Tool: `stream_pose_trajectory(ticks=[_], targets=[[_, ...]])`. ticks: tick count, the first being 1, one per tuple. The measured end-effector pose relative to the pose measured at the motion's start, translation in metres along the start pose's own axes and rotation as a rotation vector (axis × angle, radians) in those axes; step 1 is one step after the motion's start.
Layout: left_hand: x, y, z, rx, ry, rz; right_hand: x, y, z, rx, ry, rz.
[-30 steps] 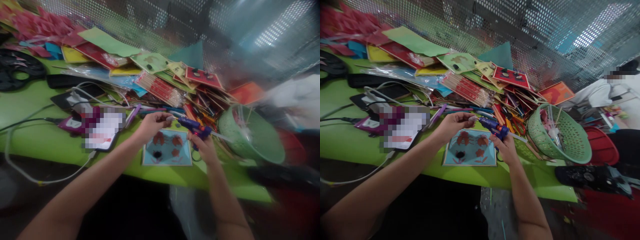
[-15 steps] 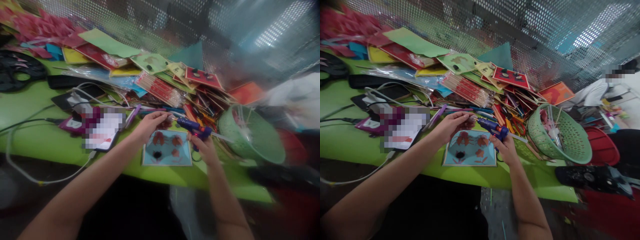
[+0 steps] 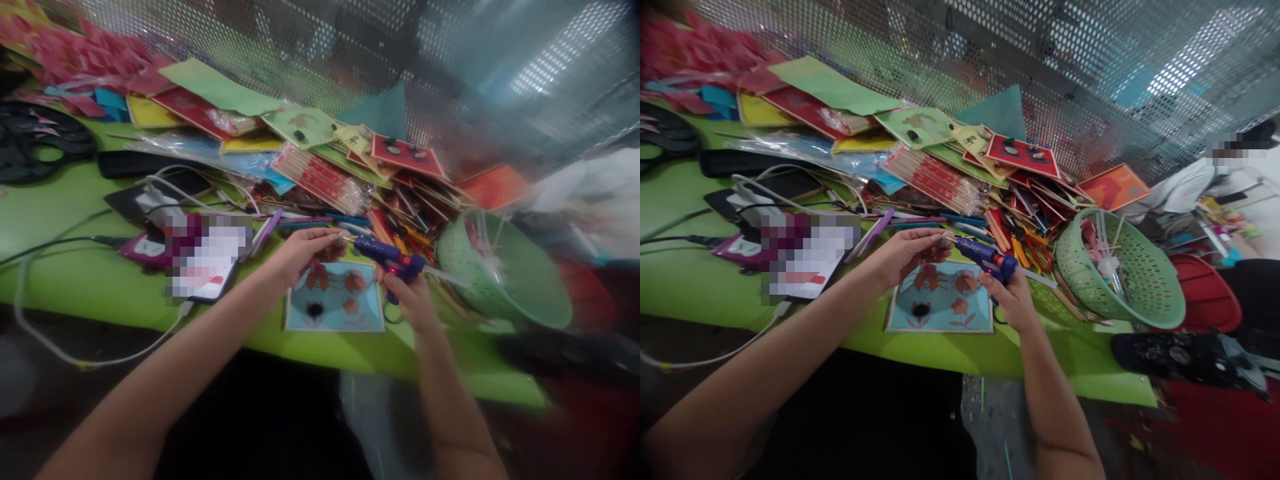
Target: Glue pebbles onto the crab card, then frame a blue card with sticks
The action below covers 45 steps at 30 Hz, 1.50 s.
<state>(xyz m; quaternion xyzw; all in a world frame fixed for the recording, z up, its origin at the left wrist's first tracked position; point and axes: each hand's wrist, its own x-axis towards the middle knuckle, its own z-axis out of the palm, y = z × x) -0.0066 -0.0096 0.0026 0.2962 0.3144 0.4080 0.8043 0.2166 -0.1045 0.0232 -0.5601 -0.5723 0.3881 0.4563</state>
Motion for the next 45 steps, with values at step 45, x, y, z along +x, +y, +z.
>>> stream_pose_trajectory(ticks=[45], targets=[[-0.029, -0.014, 0.02, 1.454, -0.093, 0.618, 0.008, -0.005, -0.021, 0.139, 0.084, -0.114]])
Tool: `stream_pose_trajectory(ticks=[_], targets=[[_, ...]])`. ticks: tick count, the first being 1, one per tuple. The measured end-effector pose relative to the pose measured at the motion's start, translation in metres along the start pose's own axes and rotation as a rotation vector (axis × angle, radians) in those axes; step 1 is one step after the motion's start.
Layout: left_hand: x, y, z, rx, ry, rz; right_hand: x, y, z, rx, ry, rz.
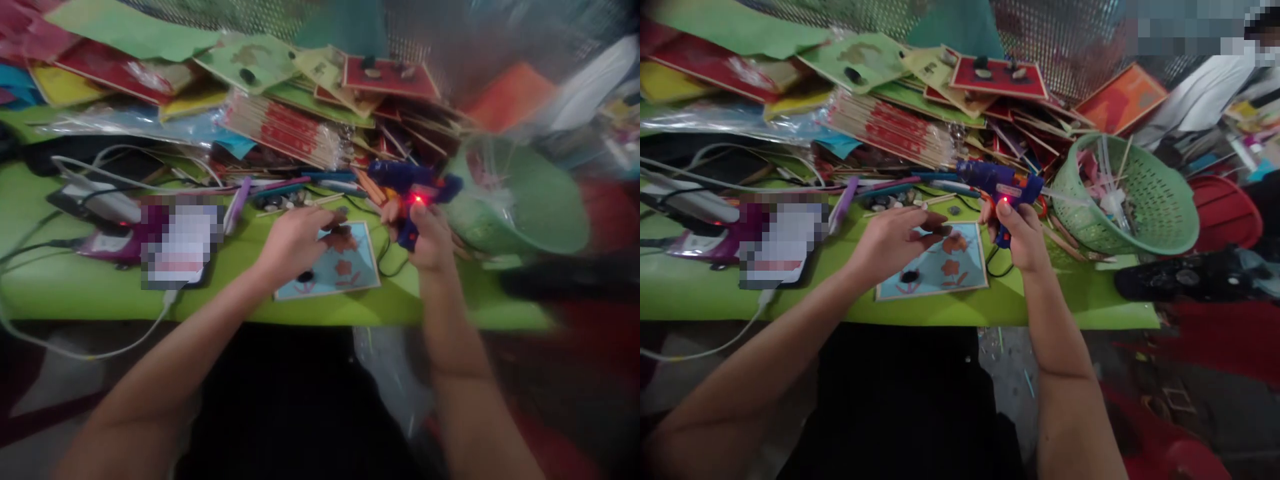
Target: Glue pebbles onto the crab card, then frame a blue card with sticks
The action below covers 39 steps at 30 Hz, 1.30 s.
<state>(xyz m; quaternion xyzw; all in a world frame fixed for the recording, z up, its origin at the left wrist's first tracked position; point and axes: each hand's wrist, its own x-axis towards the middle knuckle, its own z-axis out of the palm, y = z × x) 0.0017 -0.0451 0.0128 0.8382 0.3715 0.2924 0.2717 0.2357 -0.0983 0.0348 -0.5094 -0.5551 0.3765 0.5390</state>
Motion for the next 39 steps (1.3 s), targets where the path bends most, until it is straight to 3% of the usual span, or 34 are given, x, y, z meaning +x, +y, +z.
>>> stream_pose_trajectory(ticks=[6, 13, 23, 30, 39], targets=[[-0.013, 0.021, -0.001, 0.031, -0.101, -0.01, 0.001, -0.002, 0.0, 0.022, -0.01, -0.044], [-0.032, 0.023, 0.019, 0.145, -0.158, 0.05, -0.001, -0.004, -0.001, 0.02, -0.004, -0.011], [-0.04, 0.021, 0.031, 0.204, -0.155, 0.058, -0.002, -0.012, 0.002, 0.082, -0.016, -0.051], [-0.042, 0.016, 0.035, 0.436, -0.086, 0.234, -0.002, -0.013, 0.002, 0.112, -0.024, -0.071], [-0.043, 0.012, 0.036, 0.493, -0.005, 0.352, 0.0, -0.009, 0.002, 0.144, -0.045, -0.107]])
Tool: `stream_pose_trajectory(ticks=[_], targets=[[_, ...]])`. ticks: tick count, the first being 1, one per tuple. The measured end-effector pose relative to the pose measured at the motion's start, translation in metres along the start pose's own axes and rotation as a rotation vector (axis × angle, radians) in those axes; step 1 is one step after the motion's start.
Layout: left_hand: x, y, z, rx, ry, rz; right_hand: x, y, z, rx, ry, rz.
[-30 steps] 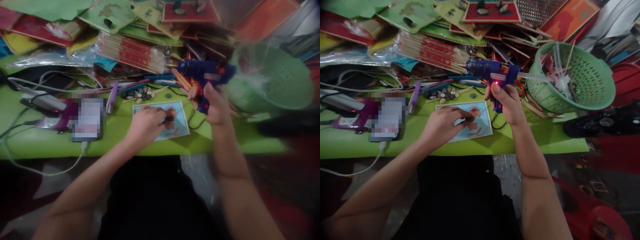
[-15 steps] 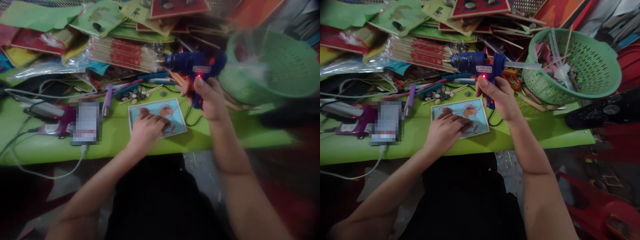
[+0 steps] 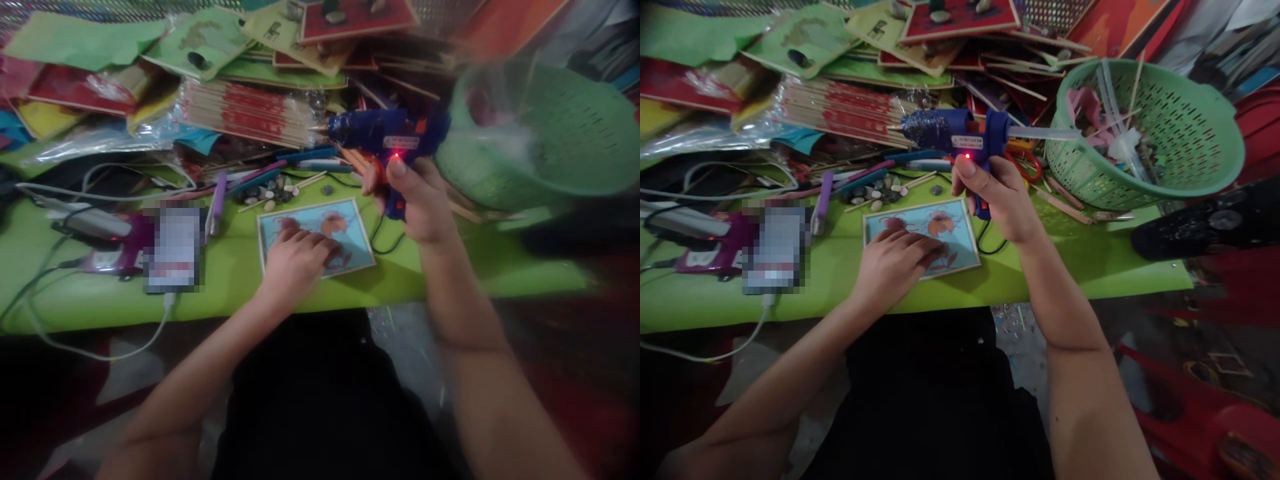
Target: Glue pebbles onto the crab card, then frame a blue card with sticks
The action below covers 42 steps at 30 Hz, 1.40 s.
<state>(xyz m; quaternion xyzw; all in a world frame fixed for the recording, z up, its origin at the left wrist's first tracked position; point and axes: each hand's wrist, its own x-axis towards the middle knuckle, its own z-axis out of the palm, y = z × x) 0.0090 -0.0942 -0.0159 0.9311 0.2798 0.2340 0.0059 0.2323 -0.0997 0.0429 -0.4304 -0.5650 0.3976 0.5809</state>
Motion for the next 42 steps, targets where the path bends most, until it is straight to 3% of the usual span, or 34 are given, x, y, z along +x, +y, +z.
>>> stream_pose_trajectory(ticks=[11, 18, 22, 28, 42], targets=[[-0.002, 0.0, 0.004, 0.014, -0.021, 0.004, 0.0, 0.002, -0.001, -0.027, 0.013, 0.013], [-0.012, -0.006, -0.018, 0.016, 0.072, -0.044, -0.001, 0.0, -0.004, -0.03, 0.011, 0.008], [-0.014, -0.004, -0.025, 0.021, 0.055, -0.01, 0.0, 0.0, -0.005, -0.056, 0.033, 0.022], [-0.017, 0.002, -0.015, 0.004, -0.032, 0.082, 0.001, 0.003, -0.005, -0.099, 0.038, 0.044], [-0.022, 0.007, -0.004, 0.062, -0.056, 0.135, 0.0, 0.0, -0.002, -0.082, 0.04, 0.058]])
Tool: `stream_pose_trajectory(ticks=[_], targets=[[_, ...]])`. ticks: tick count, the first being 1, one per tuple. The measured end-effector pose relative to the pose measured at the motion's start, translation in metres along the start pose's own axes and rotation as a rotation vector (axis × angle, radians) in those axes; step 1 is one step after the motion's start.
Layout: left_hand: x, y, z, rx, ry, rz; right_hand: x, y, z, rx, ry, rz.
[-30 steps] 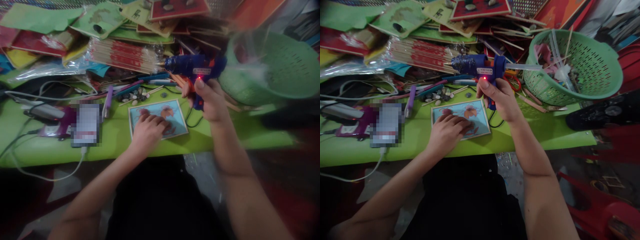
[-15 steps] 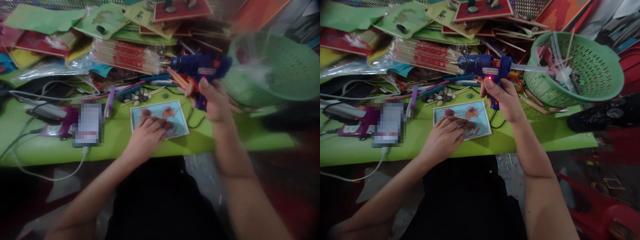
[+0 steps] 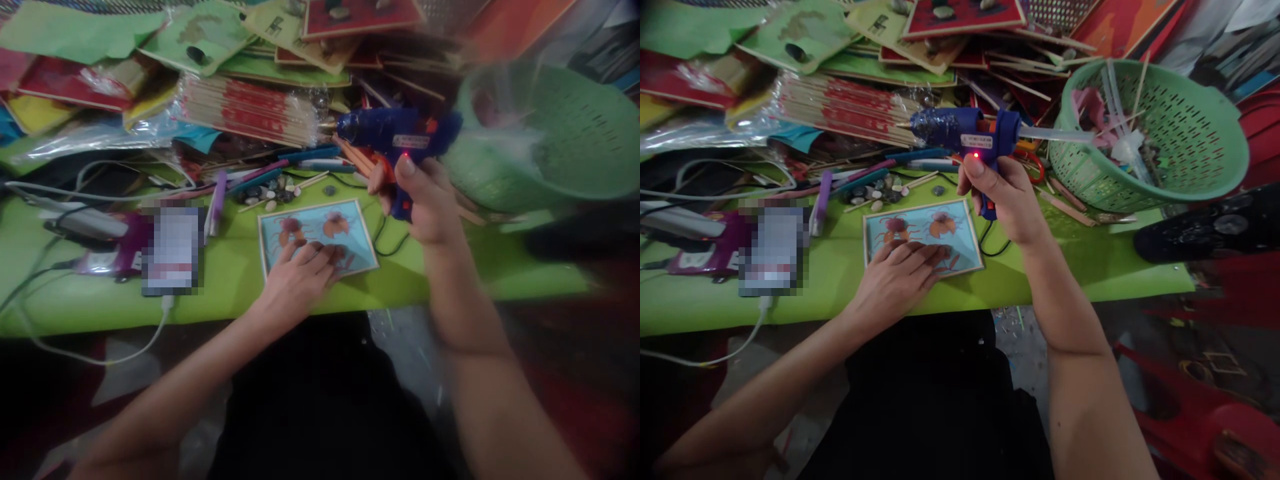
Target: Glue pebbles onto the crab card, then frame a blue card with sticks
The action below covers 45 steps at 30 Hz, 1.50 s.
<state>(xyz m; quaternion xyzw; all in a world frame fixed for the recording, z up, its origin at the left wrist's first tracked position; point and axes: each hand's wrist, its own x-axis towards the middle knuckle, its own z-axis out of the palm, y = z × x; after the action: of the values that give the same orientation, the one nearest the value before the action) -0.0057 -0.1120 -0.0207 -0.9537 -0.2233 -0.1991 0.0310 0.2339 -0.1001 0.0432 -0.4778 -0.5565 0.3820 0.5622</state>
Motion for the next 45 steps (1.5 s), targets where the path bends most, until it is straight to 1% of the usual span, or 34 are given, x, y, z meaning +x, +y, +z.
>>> stream_pose_trajectory(ticks=[6, 11, 16, 22, 26, 30, 36, 39, 41, 43, 45], targets=[[0.0, 0.002, 0.0, 0.02, 0.026, -0.006, 0.002, 0.003, 0.0, -0.003, -0.005, 0.002], [-0.001, -0.002, -0.011, -0.059, -0.001, -0.088, 0.002, 0.002, -0.002, 0.035, 0.001, -0.034], [0.0, -0.01, -0.02, -0.07, 0.044, -0.12, 0.002, 0.003, -0.003, 0.037, 0.008, -0.068], [0.001, -0.006, -0.015, -0.061, -0.024, -0.07, 0.003, 0.003, -0.003, 0.016, 0.029, -0.023], [0.004, -0.005, -0.01, -0.097, -0.047, -0.077, 0.002, 0.004, -0.004, 0.013, 0.019, -0.019], [0.005, -0.007, -0.008, -0.138, -0.043, -0.072, 0.002, 0.004, -0.004, -0.021, 0.032, -0.006], [0.003, -0.005, -0.004, -0.104, -0.044, -0.059, 0.004, 0.003, -0.001, -0.014, 0.036, 0.019], [0.002, -0.006, -0.005, -0.134, -0.044, -0.089, 0.008, 0.007, 0.001, 0.008, 0.071, 0.006], [0.001, -0.01, -0.009, -0.169, -0.023, -0.123, 0.008, 0.011, -0.001, 0.033, 0.104, -0.023], [-0.004, -0.017, -0.017, -0.2, 0.029, -0.183, 0.004, 0.013, -0.006, 0.032, 0.144, -0.03], [-0.012, -0.028, -0.027, -0.218, 0.095, -0.27, -0.007, 0.011, -0.014, 0.005, 0.187, -0.023]])
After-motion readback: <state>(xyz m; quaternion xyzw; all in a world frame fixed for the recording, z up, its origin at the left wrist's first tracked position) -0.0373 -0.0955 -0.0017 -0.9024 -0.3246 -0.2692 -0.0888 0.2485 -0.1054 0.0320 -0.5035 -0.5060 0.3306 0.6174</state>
